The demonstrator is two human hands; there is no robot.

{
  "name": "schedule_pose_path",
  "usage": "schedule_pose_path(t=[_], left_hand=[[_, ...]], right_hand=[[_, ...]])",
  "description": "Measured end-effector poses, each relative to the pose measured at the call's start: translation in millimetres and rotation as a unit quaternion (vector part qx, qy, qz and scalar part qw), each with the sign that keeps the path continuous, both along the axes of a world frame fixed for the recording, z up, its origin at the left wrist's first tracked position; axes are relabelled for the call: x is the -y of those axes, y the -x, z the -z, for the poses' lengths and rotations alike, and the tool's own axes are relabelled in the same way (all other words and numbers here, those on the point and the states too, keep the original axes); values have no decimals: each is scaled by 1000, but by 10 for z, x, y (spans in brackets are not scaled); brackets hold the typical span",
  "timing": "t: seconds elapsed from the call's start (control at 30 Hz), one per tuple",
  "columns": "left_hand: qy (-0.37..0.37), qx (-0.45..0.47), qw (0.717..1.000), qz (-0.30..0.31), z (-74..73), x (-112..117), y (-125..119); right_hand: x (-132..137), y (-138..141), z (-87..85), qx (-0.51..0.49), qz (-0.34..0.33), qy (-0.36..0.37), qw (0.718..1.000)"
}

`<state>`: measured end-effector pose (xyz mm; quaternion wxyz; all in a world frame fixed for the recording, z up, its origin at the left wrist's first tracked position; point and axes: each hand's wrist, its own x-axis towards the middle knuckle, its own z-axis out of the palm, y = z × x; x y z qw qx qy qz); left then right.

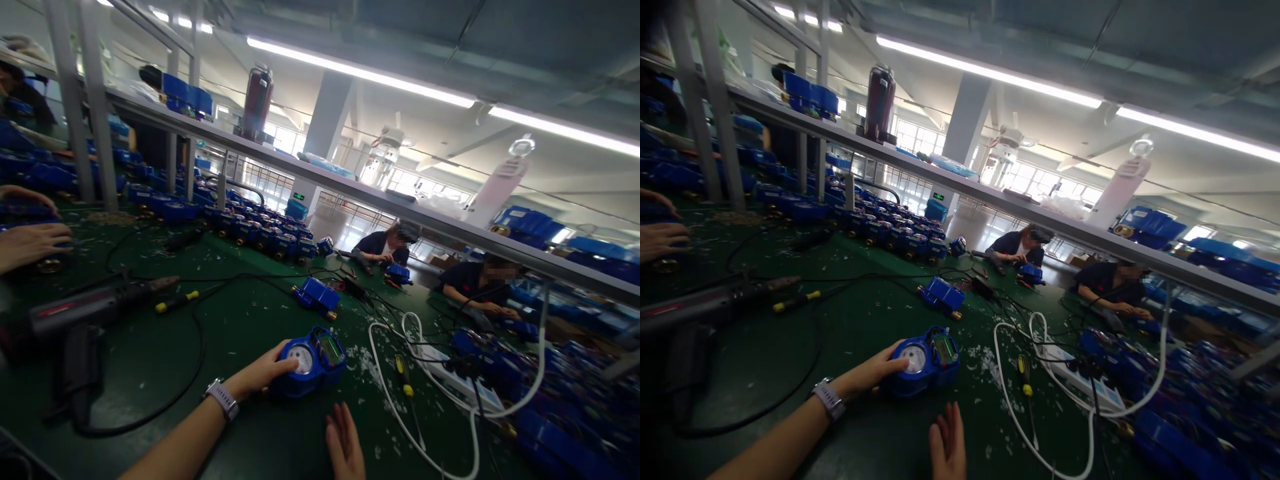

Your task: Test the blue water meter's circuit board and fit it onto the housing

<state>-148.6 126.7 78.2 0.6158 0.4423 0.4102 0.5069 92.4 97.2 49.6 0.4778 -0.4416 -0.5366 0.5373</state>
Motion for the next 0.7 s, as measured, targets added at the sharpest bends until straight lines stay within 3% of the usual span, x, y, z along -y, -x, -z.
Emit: schedule_pose_path(t=[0.27,0.47,0.7], left_hand=[[-43,83,989,114,153,158,-856],[-76,68,992,74,224,156,-1317],[-94,17,995,16,171,320,-1387]], right_hand=[[32,-401,117,-43,130,-8,991],[-60,-737,-12,-38,136,-32,990],[-265,-827,27,-43,110,-77,990]])
